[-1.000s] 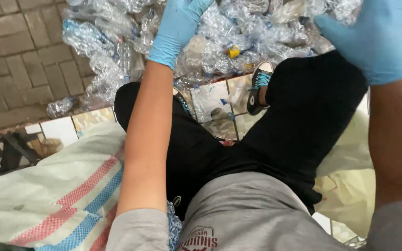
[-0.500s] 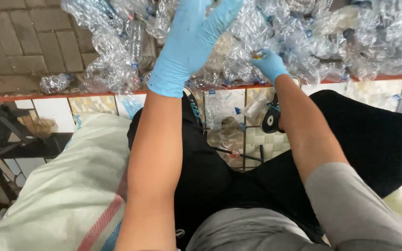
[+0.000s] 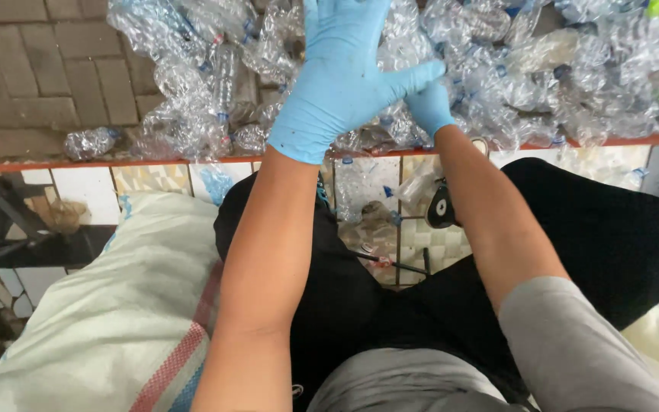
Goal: Sort and bag empty plastic bottles from a pile on the floor.
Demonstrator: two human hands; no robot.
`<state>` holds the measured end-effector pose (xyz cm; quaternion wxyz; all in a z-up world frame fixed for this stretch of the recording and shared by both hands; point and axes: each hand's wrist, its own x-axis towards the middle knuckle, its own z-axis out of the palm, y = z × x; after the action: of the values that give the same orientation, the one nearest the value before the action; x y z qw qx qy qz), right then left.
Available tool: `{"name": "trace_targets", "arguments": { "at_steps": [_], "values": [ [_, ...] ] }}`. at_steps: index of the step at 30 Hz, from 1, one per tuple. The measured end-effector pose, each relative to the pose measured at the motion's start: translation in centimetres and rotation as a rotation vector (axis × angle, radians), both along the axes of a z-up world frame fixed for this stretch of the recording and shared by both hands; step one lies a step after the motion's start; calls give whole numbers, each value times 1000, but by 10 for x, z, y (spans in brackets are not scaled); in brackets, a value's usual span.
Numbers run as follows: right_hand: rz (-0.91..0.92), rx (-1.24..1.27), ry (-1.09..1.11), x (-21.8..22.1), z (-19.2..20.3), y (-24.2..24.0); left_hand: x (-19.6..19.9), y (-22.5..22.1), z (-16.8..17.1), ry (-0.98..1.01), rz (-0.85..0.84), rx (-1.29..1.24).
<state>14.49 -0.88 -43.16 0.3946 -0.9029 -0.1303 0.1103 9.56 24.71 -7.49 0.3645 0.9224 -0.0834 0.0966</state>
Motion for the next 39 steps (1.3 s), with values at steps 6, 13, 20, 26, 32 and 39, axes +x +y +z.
{"name": "trace_targets", "arguments": {
  "at_steps": [6,13,20,26,32,39],
  "values": [
    [186,142,-151,57,198,10,9,-9,-6,298,46,352],
    [429,-82,-665,49,344,4,22,-17,-38,147,24,198],
    [421,-355,-1166,28,378,14,16,-7,-37,-26,-119,-488],
    [413,-73,-469,27,378,28,15,10,-21,444,-193,-1049],
    [394,-239,-1331,30,393,33,4,-3,6,605,-73,-1060],
    [356,563,-416,27,364,35,10,-18,-8,270,-13,-732]
  ]
}}
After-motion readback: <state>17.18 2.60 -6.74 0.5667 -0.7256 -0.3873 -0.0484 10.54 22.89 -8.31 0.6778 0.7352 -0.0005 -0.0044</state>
